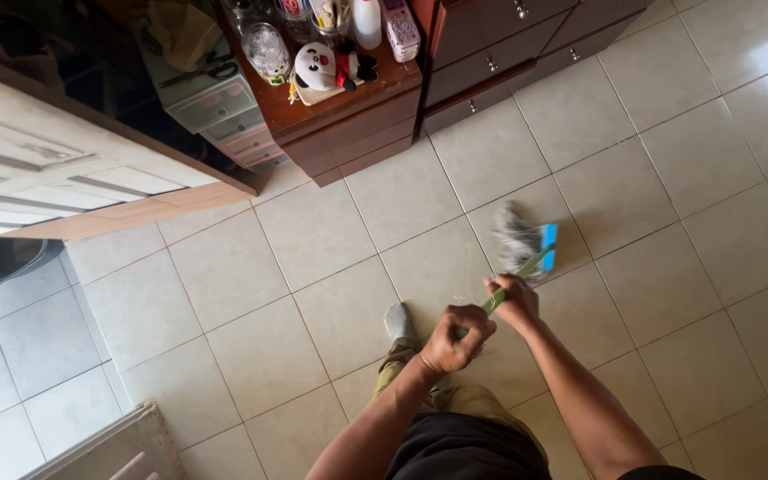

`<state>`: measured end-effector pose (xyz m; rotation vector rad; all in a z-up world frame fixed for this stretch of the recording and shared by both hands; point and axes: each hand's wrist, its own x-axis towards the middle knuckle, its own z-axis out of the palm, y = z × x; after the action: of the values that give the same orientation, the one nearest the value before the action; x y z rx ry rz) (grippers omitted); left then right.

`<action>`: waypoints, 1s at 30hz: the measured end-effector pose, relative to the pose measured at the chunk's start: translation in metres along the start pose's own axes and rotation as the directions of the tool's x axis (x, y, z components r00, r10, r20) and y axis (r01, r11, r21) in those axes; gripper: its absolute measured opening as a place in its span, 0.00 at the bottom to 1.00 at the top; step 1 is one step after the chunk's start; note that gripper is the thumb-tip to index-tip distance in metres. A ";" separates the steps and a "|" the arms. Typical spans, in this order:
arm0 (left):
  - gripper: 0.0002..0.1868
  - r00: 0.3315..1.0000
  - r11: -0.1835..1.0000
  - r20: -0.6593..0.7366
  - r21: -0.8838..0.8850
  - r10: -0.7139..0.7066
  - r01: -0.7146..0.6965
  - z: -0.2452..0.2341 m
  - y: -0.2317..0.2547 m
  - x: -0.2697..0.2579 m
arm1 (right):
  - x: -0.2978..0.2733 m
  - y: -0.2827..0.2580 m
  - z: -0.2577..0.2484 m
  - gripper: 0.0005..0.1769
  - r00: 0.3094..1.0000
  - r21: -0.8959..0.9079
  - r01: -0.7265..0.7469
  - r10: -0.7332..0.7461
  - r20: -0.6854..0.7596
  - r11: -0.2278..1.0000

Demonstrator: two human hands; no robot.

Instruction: The person mops the tiled floor in a room, pushing the mop back and forth, then moves to an outdoor area to rinse and wring the mop head by hand in a black bucket.

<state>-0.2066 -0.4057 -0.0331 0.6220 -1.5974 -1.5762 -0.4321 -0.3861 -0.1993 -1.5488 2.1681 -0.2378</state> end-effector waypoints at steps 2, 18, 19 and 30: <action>0.06 0.999 1.000 0.044 -0.017 0.027 -0.026 -0.009 -0.007 0.006 | 0.009 0.002 0.013 0.18 0.998 0.017 0.031 -0.030 -0.054 0.999; 0.13 0.960 0.916 -0.279 0.392 0.033 0.083 -0.107 0.145 0.012 | 0.021 -0.290 0.047 0.16 0.685 0.595 0.478 -0.699 0.208 0.646; 0.12 0.961 0.920 -0.265 0.391 0.078 0.034 -0.113 0.151 0.016 | 0.029 -0.290 0.042 0.16 0.648 0.556 0.535 -0.731 0.212 0.636; 0.17 0.952 0.994 -0.284 0.026 0.111 -0.108 -0.009 0.065 0.125 | 0.131 -0.060 -0.083 0.10 0.753 0.239 0.630 -0.656 0.044 0.739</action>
<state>-0.2580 -0.5042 0.0535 0.7187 -1.3992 -1.3304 -0.4538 -0.5392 -0.1382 -2.0713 1.3720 -0.5531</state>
